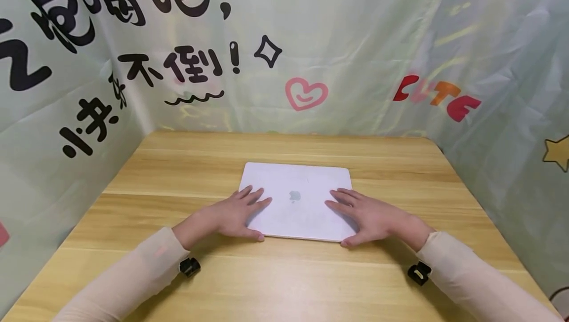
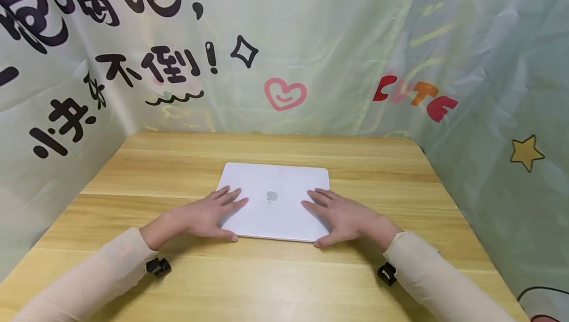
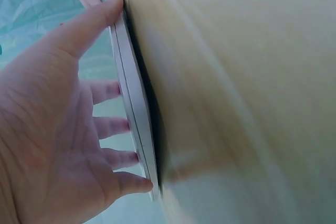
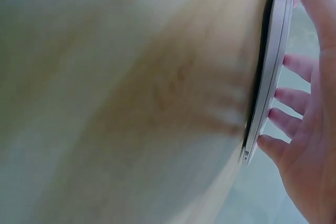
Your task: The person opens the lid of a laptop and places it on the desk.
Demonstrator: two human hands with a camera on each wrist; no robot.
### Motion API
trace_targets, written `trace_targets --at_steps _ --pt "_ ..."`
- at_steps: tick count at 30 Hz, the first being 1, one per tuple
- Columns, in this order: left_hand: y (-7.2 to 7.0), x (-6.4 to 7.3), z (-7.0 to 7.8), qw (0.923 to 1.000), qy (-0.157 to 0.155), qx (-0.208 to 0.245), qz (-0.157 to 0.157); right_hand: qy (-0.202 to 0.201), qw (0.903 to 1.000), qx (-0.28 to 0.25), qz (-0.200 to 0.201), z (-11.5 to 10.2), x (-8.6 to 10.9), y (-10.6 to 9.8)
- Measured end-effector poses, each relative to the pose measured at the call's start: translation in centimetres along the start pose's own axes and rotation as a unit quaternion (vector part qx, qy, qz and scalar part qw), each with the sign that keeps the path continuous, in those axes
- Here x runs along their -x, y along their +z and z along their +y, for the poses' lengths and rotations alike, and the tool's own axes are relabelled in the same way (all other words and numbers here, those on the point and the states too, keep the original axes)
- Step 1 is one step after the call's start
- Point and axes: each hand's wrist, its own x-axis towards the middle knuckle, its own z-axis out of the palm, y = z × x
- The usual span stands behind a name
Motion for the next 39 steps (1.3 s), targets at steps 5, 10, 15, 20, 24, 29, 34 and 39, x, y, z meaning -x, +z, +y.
trace_targets --at_steps 5,10,15,20,24,29,34,39 --pt "0.2 -0.4 0.4 1.0 -0.005 -0.007 -0.003 0.018 0.9998 -0.007 -0.008 0.5 0.2 -0.2" --pt "-0.2 -0.8 0.6 0.9998 -0.013 -0.007 -0.016 0.039 0.9986 -0.034 -0.014 0.5 0.4 -0.2" --pt "-0.8 -1.2 -0.1 0.9996 0.004 -0.002 -0.027 0.052 0.9972 -0.05 -0.019 -0.1 0.4 -0.2" --pt "-0.6 -1.2 -0.7 0.9997 0.007 0.009 -0.02 0.057 0.9966 -0.057 -0.02 -0.8 0.2 -0.4" --pt "-0.3 -0.9 -0.6 0.9999 0.008 0.011 -0.01 0.064 0.996 -0.058 -0.025 -1.2 0.4 -0.4" --pt "0.1 -0.3 0.4 0.9997 0.012 0.017 -0.01 0.054 0.9965 -0.057 -0.03 -1.5 1.3 -0.3" --pt "0.2 0.2 1.2 0.9999 0.009 0.007 -0.005 0.044 0.9978 -0.045 -0.022 -1.8 1.9 -0.4" --pt "0.4 0.5 1.3 0.9999 0.012 0.003 -0.004 0.041 0.9986 -0.027 -0.022 -2.2 1.9 -0.6"
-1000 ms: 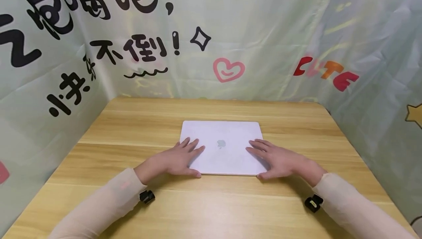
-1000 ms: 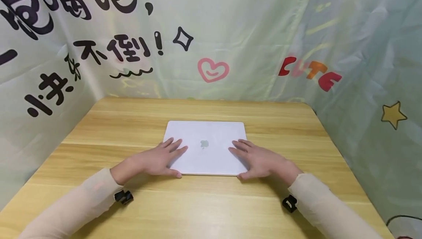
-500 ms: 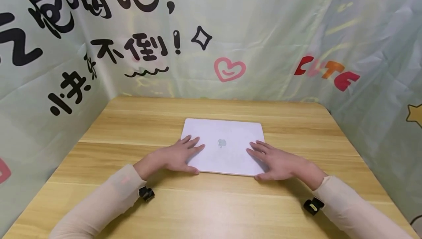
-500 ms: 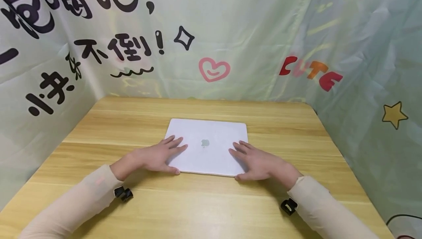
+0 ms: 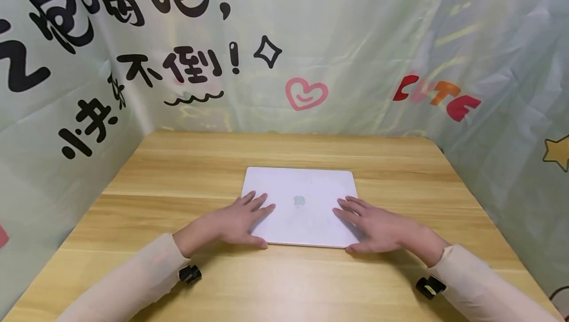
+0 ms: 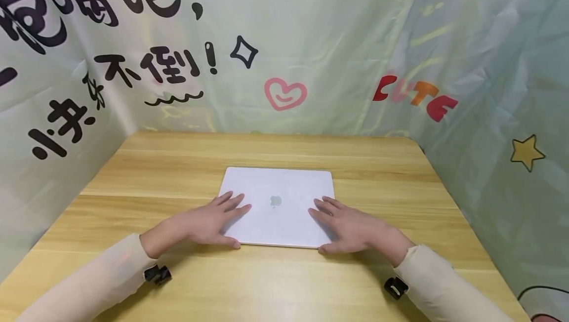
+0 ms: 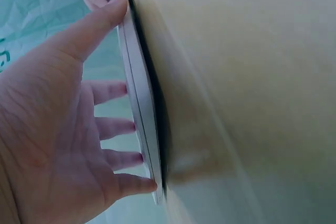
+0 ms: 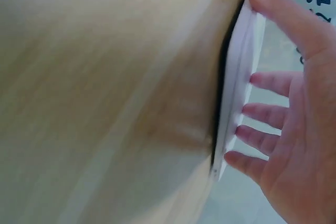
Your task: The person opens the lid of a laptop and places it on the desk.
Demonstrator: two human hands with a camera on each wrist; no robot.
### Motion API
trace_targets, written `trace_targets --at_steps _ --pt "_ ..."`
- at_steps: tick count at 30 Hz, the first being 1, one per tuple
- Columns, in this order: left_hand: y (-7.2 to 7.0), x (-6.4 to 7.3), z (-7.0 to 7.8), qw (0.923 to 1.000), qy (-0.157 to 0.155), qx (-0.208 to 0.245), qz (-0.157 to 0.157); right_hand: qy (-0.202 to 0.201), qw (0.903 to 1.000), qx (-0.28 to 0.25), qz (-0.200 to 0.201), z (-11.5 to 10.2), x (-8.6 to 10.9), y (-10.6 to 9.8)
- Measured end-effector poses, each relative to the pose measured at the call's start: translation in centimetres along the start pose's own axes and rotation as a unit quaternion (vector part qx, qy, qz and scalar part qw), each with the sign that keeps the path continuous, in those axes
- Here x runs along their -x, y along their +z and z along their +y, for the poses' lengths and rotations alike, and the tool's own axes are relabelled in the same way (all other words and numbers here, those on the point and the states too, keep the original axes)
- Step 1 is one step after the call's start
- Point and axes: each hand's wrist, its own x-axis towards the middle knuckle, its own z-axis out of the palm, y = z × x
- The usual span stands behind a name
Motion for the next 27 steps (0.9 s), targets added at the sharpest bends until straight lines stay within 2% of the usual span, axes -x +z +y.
trace_targets --at_steps 7,14,19,23,27 --pt "-0.1 0.7 -1.6 0.9978 0.019 0.045 0.043 -0.028 0.9979 0.042 0.041 -1.0 -1.1 -0.2" --pt "0.1 1.9 -3.4 0.9904 0.003 0.114 0.077 -0.056 0.9917 0.013 0.115 -2.0 -2.9 -0.4" --pt "0.8 3.2 -4.4 0.9787 -0.002 0.179 0.1 -0.054 0.9898 -0.035 0.127 -3.2 -4.4 -0.3" --pt "1.1 3.6 -5.2 0.9711 -0.005 0.204 0.124 -0.055 0.9875 -0.058 0.136 -3.9 -5.7 -0.5" --pt "1.1 3.7 -5.4 0.9712 -0.006 0.204 0.123 -0.059 0.9878 -0.064 0.129 -4.2 -6.4 -0.6"
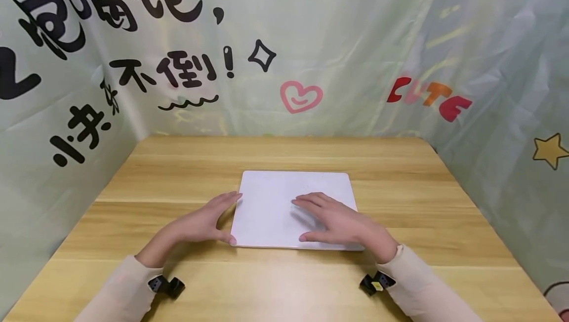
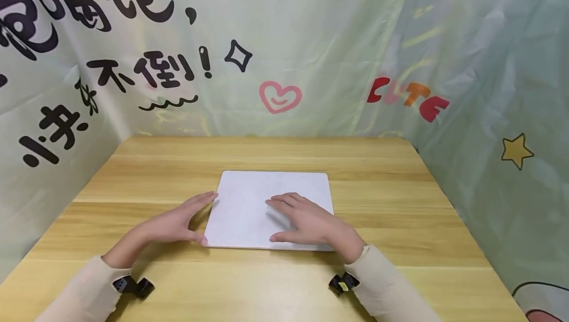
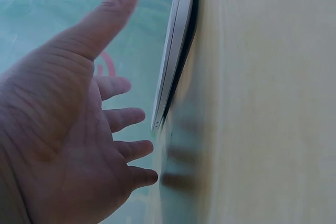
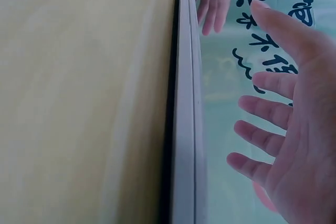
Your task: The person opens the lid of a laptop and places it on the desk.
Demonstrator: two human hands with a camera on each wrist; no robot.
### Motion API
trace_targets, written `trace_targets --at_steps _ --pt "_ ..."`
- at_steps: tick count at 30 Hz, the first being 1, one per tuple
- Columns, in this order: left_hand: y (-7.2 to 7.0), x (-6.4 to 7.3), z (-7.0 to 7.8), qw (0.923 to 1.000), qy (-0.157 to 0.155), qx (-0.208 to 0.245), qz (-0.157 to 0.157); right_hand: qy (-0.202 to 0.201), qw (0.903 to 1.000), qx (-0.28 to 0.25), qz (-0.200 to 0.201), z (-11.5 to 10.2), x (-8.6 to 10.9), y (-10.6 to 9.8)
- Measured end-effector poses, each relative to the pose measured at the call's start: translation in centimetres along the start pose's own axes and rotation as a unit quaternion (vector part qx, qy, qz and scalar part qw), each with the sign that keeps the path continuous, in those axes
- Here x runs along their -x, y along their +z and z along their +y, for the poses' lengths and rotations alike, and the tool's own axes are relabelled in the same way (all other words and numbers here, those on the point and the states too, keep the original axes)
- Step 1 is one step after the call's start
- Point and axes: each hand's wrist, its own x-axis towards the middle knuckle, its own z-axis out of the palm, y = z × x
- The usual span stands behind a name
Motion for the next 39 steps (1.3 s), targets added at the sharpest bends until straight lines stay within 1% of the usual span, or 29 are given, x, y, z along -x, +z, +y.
trace_targets --at_steps 5,9,12,15,20,23,29,33,39 --pt "0.3 0.3 -0.4 1.0 -0.007 0.005 0.001 -0.01 0.9999 -0.003 -0.005 -0.3 -0.5 0.2" --pt "0.5 0.5 -0.9 0.9999 -0.012 0.012 0.002 -0.009 0.9998 -0.011 -0.016 -0.4 -0.5 0.5" --pt "0.6 0.4 -1.2 0.9999 -0.009 0.011 0.003 -0.014 0.9997 -0.005 -0.019 -0.3 -0.5 0.5" --pt "0.9 0.2 -1.4 0.9999 -0.009 0.003 0.005 -0.023 0.9995 0.003 -0.022 -0.2 -0.5 0.6" --pt "1.4 0.3 -1.7 0.9997 -0.021 -0.003 0.016 -0.033 0.9988 0.002 -0.036 -0.4 -0.5 0.8" --pt "1.6 0.3 -1.7 0.9996 -0.013 -0.005 0.023 -0.033 0.9984 0.001 -0.045 -0.7 -0.5 0.9" --pt "2.1 0.2 -1.5 0.9988 0.001 -0.04 0.026 -0.034 0.9974 0.014 -0.061 -1.3 -0.3 1.3" --pt "2.3 0.2 -1.3 0.998 -0.003 -0.059 0.023 -0.044 0.9968 0.023 -0.063 -1.7 -0.3 1.5" --pt "2.6 0.3 -1.1 0.9974 -0.014 -0.068 0.023 -0.064 0.9944 0.049 -0.069 -2.0 -0.3 1.8"
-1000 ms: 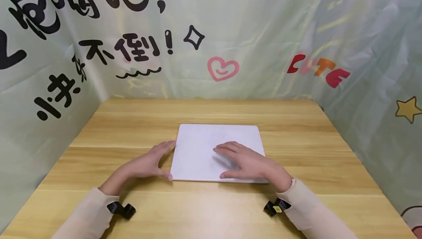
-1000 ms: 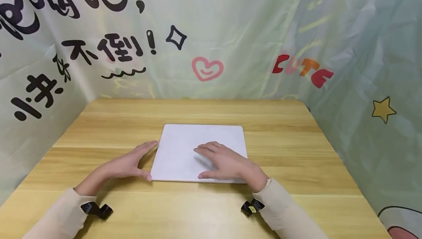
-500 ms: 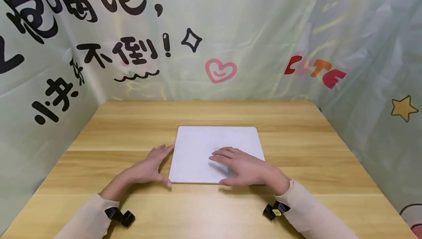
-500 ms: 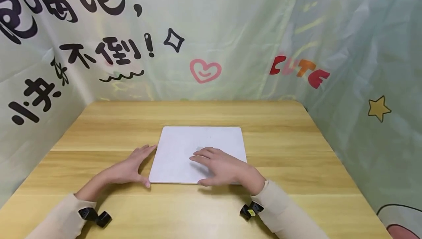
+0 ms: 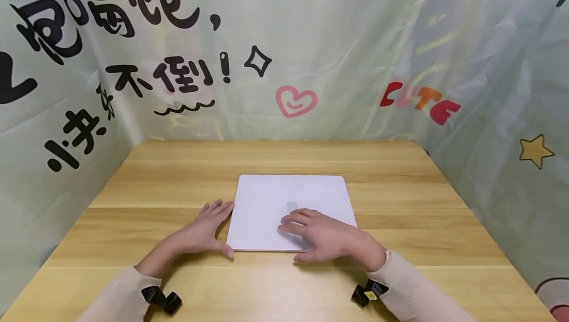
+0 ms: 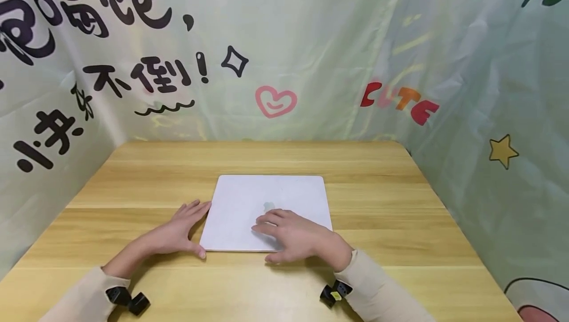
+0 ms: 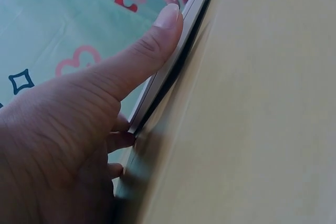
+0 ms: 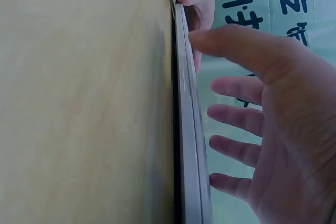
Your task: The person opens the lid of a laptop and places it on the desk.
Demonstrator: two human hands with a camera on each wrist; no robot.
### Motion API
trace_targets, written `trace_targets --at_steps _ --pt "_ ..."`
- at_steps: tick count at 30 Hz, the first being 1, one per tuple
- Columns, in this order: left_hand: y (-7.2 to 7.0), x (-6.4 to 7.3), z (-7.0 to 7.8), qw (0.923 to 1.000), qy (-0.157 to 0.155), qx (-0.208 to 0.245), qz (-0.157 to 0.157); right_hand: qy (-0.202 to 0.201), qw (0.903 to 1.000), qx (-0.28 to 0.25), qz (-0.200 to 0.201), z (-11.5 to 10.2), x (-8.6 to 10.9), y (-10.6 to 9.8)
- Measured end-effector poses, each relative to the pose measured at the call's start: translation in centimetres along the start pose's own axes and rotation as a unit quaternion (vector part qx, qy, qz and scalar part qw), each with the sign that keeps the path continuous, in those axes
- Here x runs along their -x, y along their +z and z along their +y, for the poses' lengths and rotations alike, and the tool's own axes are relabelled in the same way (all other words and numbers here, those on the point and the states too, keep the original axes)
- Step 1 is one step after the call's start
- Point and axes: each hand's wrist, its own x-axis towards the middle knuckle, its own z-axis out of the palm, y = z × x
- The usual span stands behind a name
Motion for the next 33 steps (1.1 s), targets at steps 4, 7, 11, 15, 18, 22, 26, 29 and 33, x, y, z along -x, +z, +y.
trace_targets --at_steps 4,7,11,15,18,22,26,29,33 --pt "0.21 -0.11 0.02 1.0 -0.001 0.006 0.0 -0.002 0.9998 0.018 -0.002 0.09 0.06 0.25" --pt "0.21 -0.29 -0.02 1.0 0.002 0.009 0.001 0.005 0.9995 0.03 -0.007 0.2 0.08 0.3" --pt "0.11 -0.44 0.0 0.9999 -0.001 0.01 -0.002 0.004 0.9995 0.032 0.001 0.32 0.07 0.32" --pt "0.12 -0.42 0.08 0.9999 -0.001 0.012 -0.008 -0.012 0.9987 0.047 0.016 0.44 0.02 0.39" --pt "0.15 -0.36 0.12 0.9999 -0.001 0.01 -0.011 -0.02 0.9974 0.066 0.02 0.55 -0.09 0.4" --pt "0.14 -0.27 0.13 0.9999 0.0 0.005 -0.012 -0.031 0.9957 0.083 0.024 0.69 -0.23 0.33" --pt "0.09 -0.18 0.15 0.9999 0.003 0.004 -0.013 -0.048 0.9936 0.097 0.033 0.7 -0.28 0.25" --pt "0.06 -0.1 0.07 0.9999 0.001 0.004 -0.014 -0.056 0.9924 0.102 0.04 0.65 -0.31 0.26" --pt "-0.05 0.02 -0.04 0.9999 0.0 0.005 -0.015 -0.062 0.9914 0.102 0.055 0.61 -0.39 0.25"
